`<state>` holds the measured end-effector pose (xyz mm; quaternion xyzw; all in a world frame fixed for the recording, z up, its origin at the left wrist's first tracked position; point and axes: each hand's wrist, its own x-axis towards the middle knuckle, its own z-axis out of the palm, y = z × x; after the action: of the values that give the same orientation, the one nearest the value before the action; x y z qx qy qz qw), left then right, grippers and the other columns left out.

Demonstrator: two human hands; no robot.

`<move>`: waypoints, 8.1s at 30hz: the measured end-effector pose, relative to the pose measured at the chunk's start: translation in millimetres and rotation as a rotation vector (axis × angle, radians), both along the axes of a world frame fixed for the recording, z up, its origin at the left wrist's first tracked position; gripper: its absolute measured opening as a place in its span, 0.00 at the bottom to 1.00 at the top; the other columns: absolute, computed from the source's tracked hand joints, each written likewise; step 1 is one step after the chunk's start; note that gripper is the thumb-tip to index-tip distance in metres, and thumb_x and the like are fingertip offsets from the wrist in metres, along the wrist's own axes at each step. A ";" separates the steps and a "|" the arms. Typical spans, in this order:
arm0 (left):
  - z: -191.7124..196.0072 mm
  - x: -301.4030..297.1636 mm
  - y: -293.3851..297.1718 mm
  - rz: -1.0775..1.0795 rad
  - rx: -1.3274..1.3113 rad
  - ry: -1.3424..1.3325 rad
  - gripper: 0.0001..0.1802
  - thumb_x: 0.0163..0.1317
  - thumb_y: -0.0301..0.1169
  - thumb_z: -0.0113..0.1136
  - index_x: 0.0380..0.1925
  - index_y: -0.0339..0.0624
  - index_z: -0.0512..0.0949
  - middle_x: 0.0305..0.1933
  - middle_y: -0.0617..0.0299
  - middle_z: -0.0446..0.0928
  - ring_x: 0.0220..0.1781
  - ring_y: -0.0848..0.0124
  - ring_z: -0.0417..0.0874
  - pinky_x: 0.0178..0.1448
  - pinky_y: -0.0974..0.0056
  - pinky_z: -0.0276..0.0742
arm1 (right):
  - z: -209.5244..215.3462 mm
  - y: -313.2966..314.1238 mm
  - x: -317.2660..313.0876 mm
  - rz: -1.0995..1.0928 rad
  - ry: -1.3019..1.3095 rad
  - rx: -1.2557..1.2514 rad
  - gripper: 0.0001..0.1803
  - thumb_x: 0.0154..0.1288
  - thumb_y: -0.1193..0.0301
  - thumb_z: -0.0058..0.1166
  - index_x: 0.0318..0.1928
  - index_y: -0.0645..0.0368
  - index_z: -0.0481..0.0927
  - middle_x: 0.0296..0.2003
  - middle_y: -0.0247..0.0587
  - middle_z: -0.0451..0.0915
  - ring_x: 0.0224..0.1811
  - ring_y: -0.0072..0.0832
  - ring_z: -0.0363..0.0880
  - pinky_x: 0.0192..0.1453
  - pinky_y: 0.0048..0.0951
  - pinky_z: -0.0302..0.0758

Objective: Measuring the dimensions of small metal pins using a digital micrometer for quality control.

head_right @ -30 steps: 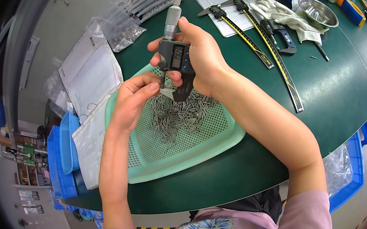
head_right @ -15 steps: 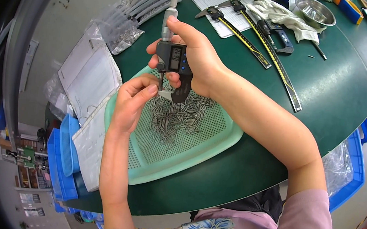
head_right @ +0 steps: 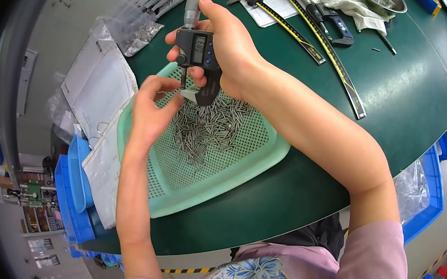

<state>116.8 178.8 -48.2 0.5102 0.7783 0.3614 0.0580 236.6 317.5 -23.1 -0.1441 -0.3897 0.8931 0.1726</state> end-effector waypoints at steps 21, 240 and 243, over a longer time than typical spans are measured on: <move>-20.4 45.7 11.2 -0.485 -0.073 0.199 0.04 0.38 0.22 0.58 0.16 0.37 0.72 0.24 0.57 0.74 0.27 0.56 0.75 0.33 0.57 0.69 | -4.1 0.6 -3.4 0.004 0.029 -0.015 0.34 0.60 0.44 0.33 0.38 0.66 0.74 0.24 0.40 0.75 0.12 0.20 0.64 0.17 0.19 0.62; 5.4 4.8 -4.1 -0.200 0.083 -0.764 0.05 0.59 0.28 0.53 0.30 0.37 0.72 0.28 0.73 0.67 0.28 0.85 0.62 0.32 0.77 0.59 | -3.9 2.7 1.4 0.013 0.090 -0.061 0.32 0.63 0.47 0.29 0.41 0.66 0.73 0.26 0.40 0.75 0.12 0.21 0.64 0.17 0.20 0.61; 5.9 3.5 -5.6 -0.209 0.075 -0.727 0.05 0.59 0.28 0.53 0.30 0.38 0.72 0.27 0.73 0.67 0.28 0.85 0.61 0.31 0.77 0.58 | -3.7 1.3 1.0 0.005 0.075 -0.052 0.32 0.63 0.47 0.30 0.40 0.66 0.73 0.26 0.40 0.75 0.12 0.21 0.64 0.17 0.20 0.62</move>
<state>120.4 173.2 -42.2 0.4269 0.6370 0.5391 0.3483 237.7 318.7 -26.8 -0.1139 -0.3600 0.9081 0.1812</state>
